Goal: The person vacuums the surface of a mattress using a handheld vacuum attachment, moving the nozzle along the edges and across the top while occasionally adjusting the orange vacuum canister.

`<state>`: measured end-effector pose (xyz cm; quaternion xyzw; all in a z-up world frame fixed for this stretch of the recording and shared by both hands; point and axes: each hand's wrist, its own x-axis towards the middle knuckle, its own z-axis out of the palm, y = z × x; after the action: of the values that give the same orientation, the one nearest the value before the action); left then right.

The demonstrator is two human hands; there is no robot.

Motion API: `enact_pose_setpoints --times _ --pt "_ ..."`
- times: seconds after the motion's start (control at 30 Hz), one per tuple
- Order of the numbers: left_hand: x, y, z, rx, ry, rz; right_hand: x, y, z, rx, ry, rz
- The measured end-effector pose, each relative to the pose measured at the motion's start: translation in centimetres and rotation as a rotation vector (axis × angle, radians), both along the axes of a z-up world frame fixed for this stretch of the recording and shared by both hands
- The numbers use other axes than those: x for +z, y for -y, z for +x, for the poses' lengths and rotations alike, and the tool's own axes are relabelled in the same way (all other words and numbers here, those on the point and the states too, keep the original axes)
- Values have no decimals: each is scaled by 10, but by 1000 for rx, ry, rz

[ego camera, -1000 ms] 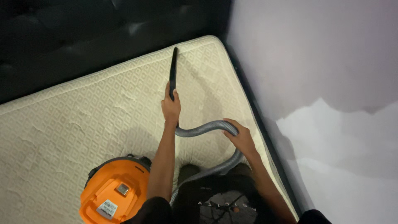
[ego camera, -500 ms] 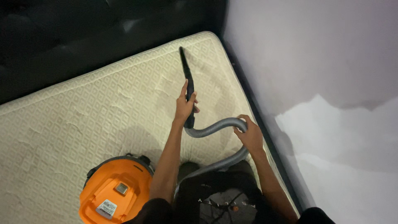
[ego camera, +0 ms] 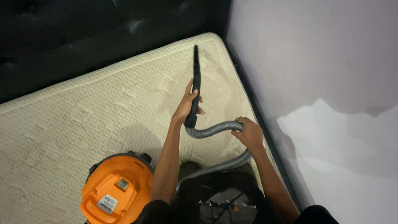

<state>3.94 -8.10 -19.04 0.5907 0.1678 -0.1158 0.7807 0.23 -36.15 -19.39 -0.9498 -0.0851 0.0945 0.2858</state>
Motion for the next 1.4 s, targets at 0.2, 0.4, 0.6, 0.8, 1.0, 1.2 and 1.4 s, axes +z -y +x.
enact_pose_setpoints --times 0.2,0.4,0.6,0.8,1.0,1.2,1.4 --pt "-20 21 -14 40 21 349 -4 16 3 43 -94 -103" --pt "-30 34 -27 -29 -33 236 2 24 -5 6 -107 -71" --pt "-39 26 -35 -25 31 -86 4 31 -13 -27 -108 -64" --pt "-28 13 -36 133 147 86 7 23 -15 58 23 64" --pt "-22 -3 -33 317 120 278 15 5 -11 72 21 108" --pt "-26 4 -31 286 65 345 22 3 -8 102 32 97" --pt "-24 20 -34 175 100 298 25 13 -12 84 -93 92"
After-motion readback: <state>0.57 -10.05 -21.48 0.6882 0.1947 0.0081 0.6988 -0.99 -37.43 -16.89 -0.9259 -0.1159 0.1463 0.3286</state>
